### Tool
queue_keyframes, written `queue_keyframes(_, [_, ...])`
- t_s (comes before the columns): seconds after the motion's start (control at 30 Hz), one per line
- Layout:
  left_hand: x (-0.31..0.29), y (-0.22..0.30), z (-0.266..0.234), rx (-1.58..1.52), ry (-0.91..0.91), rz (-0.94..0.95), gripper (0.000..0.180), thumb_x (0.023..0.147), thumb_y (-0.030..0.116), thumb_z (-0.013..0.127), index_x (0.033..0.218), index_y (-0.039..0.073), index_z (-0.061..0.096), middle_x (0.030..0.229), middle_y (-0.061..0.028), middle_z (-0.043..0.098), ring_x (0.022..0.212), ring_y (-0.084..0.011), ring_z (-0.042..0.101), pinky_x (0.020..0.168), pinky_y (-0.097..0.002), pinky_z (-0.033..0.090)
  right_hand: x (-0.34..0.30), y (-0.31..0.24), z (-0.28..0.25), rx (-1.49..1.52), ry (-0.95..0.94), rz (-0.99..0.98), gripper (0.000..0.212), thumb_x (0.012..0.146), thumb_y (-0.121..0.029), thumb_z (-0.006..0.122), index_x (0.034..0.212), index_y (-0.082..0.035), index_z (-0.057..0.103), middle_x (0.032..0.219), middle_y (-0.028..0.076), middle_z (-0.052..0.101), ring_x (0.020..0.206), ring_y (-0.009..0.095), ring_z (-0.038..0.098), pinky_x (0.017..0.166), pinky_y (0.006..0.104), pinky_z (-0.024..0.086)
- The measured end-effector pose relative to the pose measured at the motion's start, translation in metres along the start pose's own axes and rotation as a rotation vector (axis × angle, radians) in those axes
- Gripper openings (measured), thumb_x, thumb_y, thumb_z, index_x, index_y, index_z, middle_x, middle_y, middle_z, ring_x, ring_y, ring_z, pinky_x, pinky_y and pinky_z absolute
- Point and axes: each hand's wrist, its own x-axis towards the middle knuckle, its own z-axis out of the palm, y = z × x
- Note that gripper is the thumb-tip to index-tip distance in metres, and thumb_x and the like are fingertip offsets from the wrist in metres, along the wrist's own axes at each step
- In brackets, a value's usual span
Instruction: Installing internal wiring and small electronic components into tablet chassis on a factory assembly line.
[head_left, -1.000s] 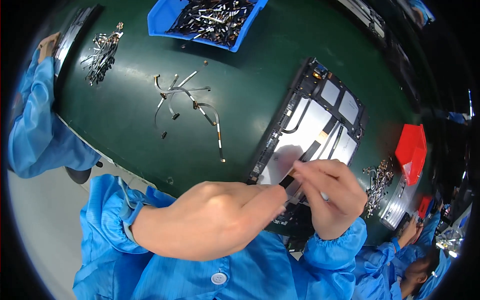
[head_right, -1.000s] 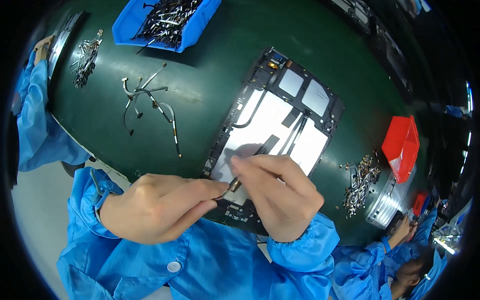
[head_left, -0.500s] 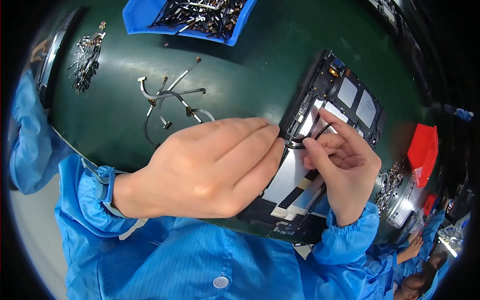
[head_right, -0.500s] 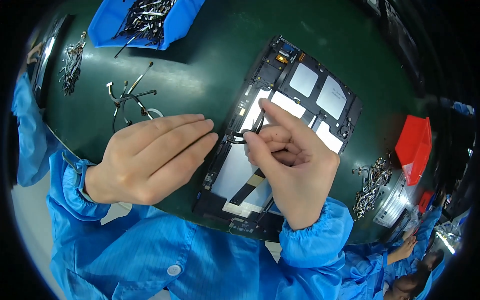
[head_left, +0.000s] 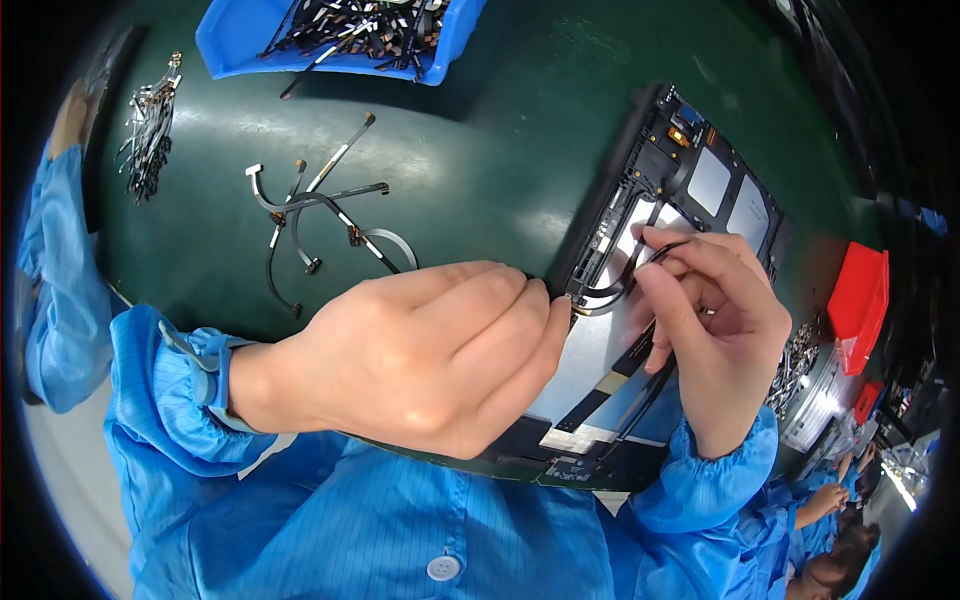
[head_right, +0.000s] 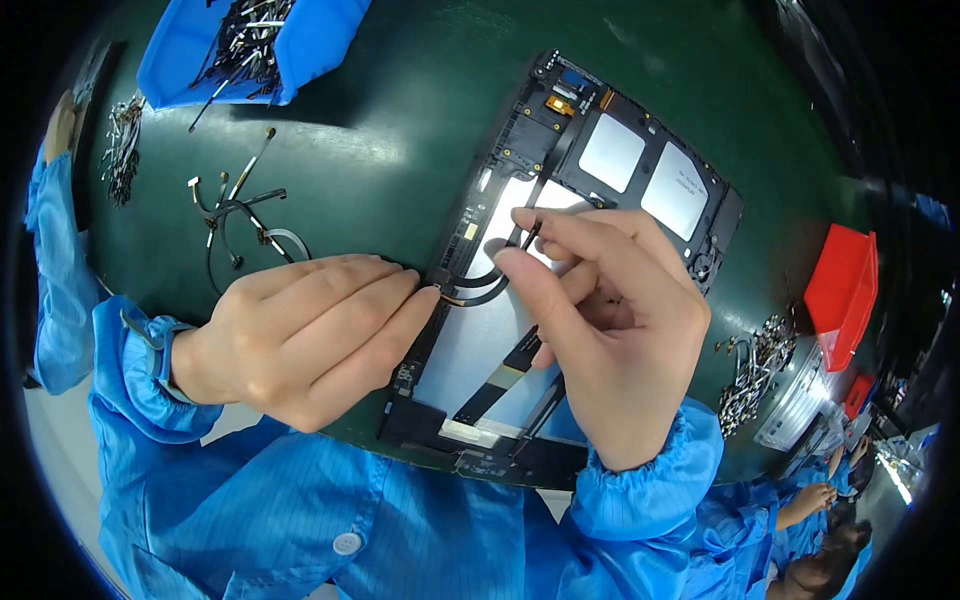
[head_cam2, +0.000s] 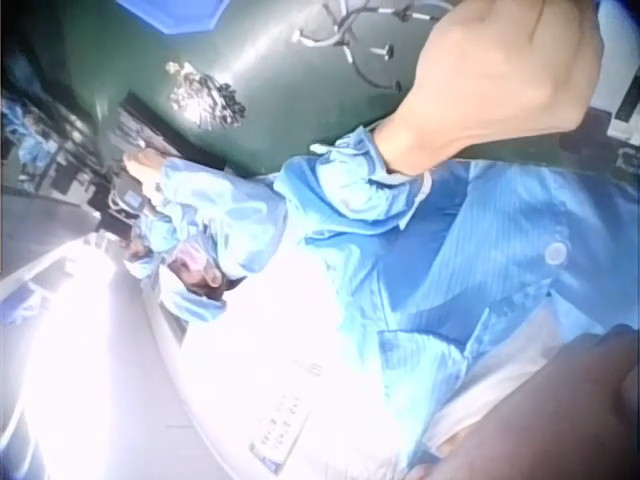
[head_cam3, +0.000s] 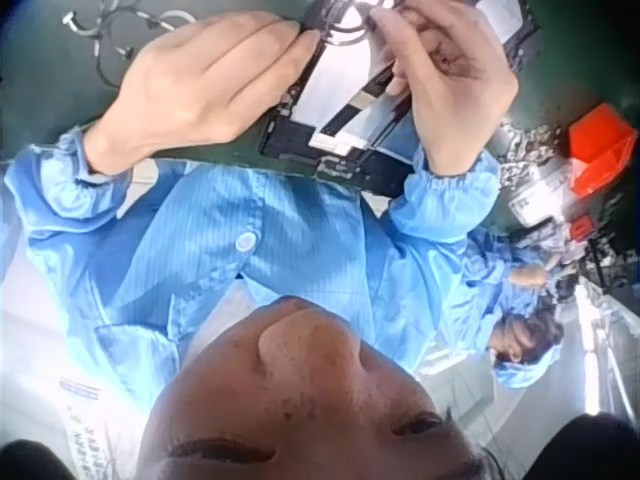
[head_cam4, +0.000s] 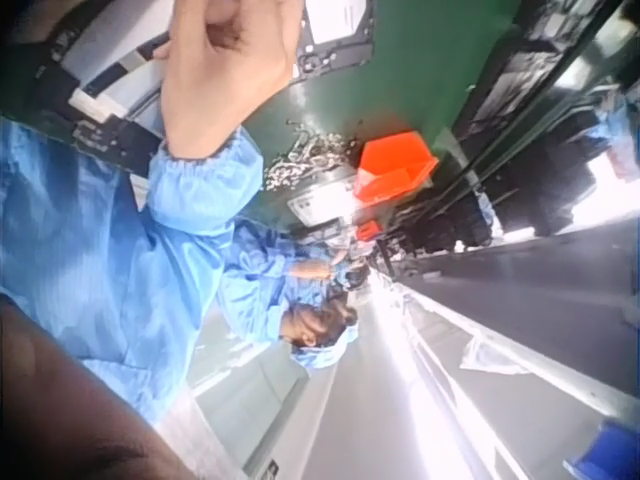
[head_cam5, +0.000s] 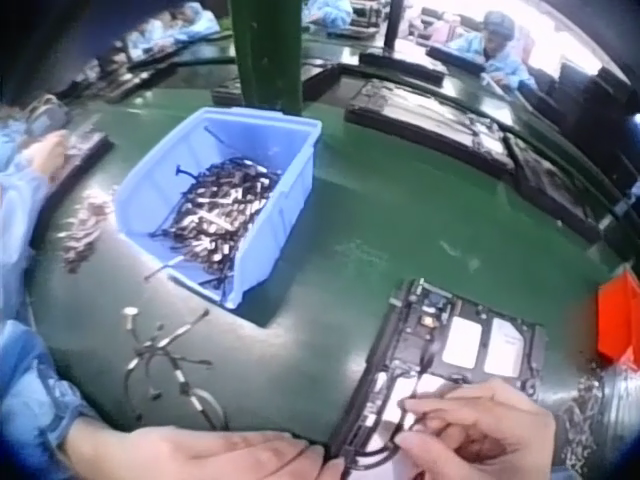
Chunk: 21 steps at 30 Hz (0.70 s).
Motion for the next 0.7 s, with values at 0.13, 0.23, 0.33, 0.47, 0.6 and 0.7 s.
queue_keyframes(0.13, [0.0, -0.003, 0.006, 0.014, 0.064, 0.032, 0.026, 0.064, 0.008, 0.062, 0.085, -0.007, 0.065, 0.081, -0.0146, 0.064, 0.072, -0.023, 0.066, 0.061, -0.0277, 0.058, 0.002, 0.002, -0.002, 0.048, -0.021, 0.024, 0.018, 0.078, 0.007, 0.069, 0.096, 0.006, 0.066, 0.093, 0.011, 0.061, 0.055, 0.006, 0.055, 0.041, 0.0168, 0.041])
queue_keyframes(0.23, [0.007, 0.002, 0.0, -0.01, -0.002, -0.014, 0.025, 0.062, 0.008, 0.062, 0.083, -0.006, 0.065, 0.082, -0.0147, 0.064, 0.071, -0.0221, 0.065, 0.059, -0.0275, 0.057, 0.001, 0.001, -0.002, 0.019, -0.013, 0.024, 0.009, 0.083, 0.007, 0.062, 0.092, 0.009, 0.061, 0.1, 0.015, 0.061, 0.053, 0.006, 0.055, 0.041, 0.0154, 0.039])
queue_keyframes(0.33, [0.013, 0.005, -0.009, 0.049, -0.126, -0.016, 0.025, 0.06, 0.008, 0.062, 0.081, -0.005, 0.066, 0.083, -0.0143, 0.064, 0.071, -0.022, 0.064, 0.06, -0.0269, 0.056, 0.003, -0.001, -0.003, 0.063, 0.041, 0.061, 0.013, 0.079, 0.006, 0.068, 0.092, 0.005, 0.067, 0.087, 0.009, 0.06, 0.052, 0.004, 0.052, 0.039, 0.0167, 0.038])
queue_keyframes(0.47, [0.014, 0.021, -0.008, 0.036, 0.039, -0.023, 0.022, 0.063, 0.008, 0.061, 0.081, -0.005, 0.066, 0.086, -0.014, 0.065, 0.078, -0.0232, 0.065, 0.069, -0.0271, 0.056, 0.002, 0.002, -0.003, -0.001, 0.025, 0.033, 0.012, 0.081, 0.005, 0.066, 0.093, 0.005, 0.067, 0.086, 0.007, 0.059, 0.05, 0.003, 0.05, 0.038, 0.0157, 0.035])
queue_keyframes(0.6, [0.015, 0.029, 0.007, 0.053, 0.02, -0.026, 0.016, 0.071, 0.006, 0.061, 0.083, -0.003, 0.065, 0.092, -0.0154, 0.067, 0.085, -0.0225, 0.066, 0.075, -0.0253, 0.055, 0.001, 0.005, -0.001, -0.035, 0.032, -0.005, 0.013, 0.082, 0.005, 0.065, 0.096, 0.005, 0.067, 0.086, 0.006, 0.059, 0.049, 0.002, 0.049, 0.038, 0.0146, 0.032])
queue_keyframes(0.7, [0.013, 0.029, 0.009, 0.16, -0.034, -0.013, 0.014, 0.072, 0.005, 0.061, 0.084, -0.002, 0.065, 0.093, -0.0139, 0.067, 0.085, -0.021, 0.066, 0.076, -0.025, 0.055, 0.003, 0.007, 0.0, -0.066, 0.031, -0.041, 0.014, 0.082, 0.005, 0.065, 0.095, 0.005, 0.067, 0.086, 0.006, 0.059, 0.05, 0.002, 0.049, 0.039, 0.0144, 0.032])
